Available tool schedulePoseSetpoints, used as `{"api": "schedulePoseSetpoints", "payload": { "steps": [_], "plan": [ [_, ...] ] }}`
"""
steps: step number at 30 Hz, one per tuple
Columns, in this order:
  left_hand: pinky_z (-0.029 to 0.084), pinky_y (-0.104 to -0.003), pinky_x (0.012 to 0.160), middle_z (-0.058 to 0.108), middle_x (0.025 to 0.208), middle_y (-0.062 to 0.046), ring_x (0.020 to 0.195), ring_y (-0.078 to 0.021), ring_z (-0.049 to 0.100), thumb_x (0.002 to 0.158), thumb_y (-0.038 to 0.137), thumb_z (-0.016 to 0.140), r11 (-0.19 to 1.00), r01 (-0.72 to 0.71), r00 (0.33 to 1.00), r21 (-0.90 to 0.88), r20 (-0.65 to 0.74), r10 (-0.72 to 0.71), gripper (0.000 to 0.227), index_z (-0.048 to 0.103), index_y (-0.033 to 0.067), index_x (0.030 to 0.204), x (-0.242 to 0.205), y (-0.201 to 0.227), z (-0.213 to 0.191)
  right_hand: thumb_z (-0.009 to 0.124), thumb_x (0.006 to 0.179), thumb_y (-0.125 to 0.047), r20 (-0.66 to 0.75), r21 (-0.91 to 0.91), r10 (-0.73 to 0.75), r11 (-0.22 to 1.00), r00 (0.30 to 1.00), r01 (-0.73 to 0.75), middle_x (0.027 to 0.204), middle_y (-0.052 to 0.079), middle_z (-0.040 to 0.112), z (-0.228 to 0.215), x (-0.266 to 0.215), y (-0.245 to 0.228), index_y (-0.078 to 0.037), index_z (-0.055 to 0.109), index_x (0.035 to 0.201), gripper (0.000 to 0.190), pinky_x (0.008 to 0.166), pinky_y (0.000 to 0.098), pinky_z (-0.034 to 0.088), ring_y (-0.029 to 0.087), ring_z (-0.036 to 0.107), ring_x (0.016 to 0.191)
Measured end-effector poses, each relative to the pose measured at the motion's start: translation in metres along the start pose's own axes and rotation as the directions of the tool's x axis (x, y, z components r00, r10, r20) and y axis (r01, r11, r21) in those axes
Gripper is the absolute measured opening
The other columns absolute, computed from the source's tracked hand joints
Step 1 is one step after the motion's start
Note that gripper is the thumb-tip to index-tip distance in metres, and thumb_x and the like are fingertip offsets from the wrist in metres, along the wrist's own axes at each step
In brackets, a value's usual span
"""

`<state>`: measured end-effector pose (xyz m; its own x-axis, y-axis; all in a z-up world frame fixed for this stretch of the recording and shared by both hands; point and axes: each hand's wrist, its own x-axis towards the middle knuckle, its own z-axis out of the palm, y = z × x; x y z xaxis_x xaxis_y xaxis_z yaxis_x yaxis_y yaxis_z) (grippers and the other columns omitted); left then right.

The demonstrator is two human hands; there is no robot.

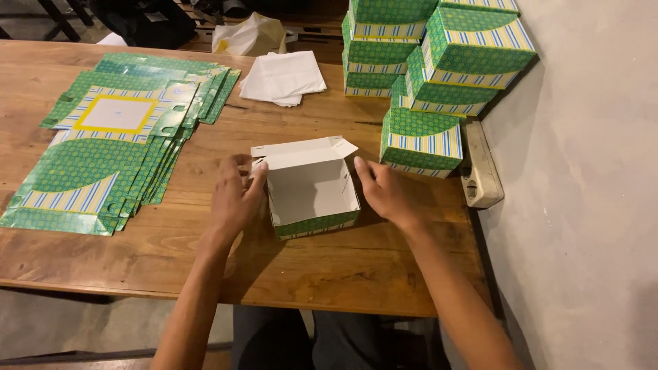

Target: Assembling a cardboard box by folding flaps and tucking them in, then placing a paper liner inside.

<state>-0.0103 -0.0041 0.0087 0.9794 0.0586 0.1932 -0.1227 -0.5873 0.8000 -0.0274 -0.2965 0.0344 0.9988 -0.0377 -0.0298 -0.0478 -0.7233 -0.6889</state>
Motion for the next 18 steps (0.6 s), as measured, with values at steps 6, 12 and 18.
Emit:
{"api": "schedulePoseSetpoints", "payload": {
  "steps": [6, 12, 18],
  "plan": [
    [0.058, -0.053, 0.090, 0.068, 0.120, -0.026, 0.108, -0.0441, 0.069, 0.105, 0.036, 0.057, 0.980, -0.178, 0.983, -0.086, 0.027, 0.181, 0.040, 0.059, 0.0029, 0.128, -0.001, 0.015, -0.004, 0.039, 0.103, -0.068, -0.015, 0.073, 0.043, 0.996, 0.999, -0.042, 0.073, 0.014, 0.071, 0.038, 0.029, 0.035, -0.010, 0.069, 0.078, 0.070, 0.082, 0.0396, 0.051, 0.033, 0.071, 0.084],
    [0.053, -0.051, 0.100, 0.056, 0.134, -0.025, 0.127, -0.0463, 0.057, 0.088, 0.003, 0.070, 0.866, -0.473, 0.879, -0.162, -0.153, 0.452, 0.056, 0.050, -0.0001, 0.140, -0.002, 0.016, -0.001, 0.061, 0.102, -0.048, -0.165, 0.644, 0.050, 0.762, 0.985, 0.069, 0.083, 0.001, 0.067, 0.016, -0.004, -0.025, -0.016, 0.072, 0.087, 0.038, 0.083, 0.0286, 0.048, 0.015, 0.061, 0.086],
    [0.052, -0.055, 0.102, 0.038, 0.152, -0.024, 0.133, -0.0474, 0.053, 0.087, -0.012, 0.065, 0.787, -0.569, 0.822, -0.238, -0.174, 0.542, 0.062, 0.046, 0.0029, 0.144, -0.011, 0.036, -0.008, 0.073, 0.098, -0.021, -0.263, 0.684, -0.072, 0.690, 0.962, 0.238, 0.089, 0.002, 0.070, 0.010, -0.011, -0.031, -0.006, 0.077, 0.105, 0.017, 0.086, 0.0290, 0.051, 0.009, 0.058, 0.089]
  ]
}}
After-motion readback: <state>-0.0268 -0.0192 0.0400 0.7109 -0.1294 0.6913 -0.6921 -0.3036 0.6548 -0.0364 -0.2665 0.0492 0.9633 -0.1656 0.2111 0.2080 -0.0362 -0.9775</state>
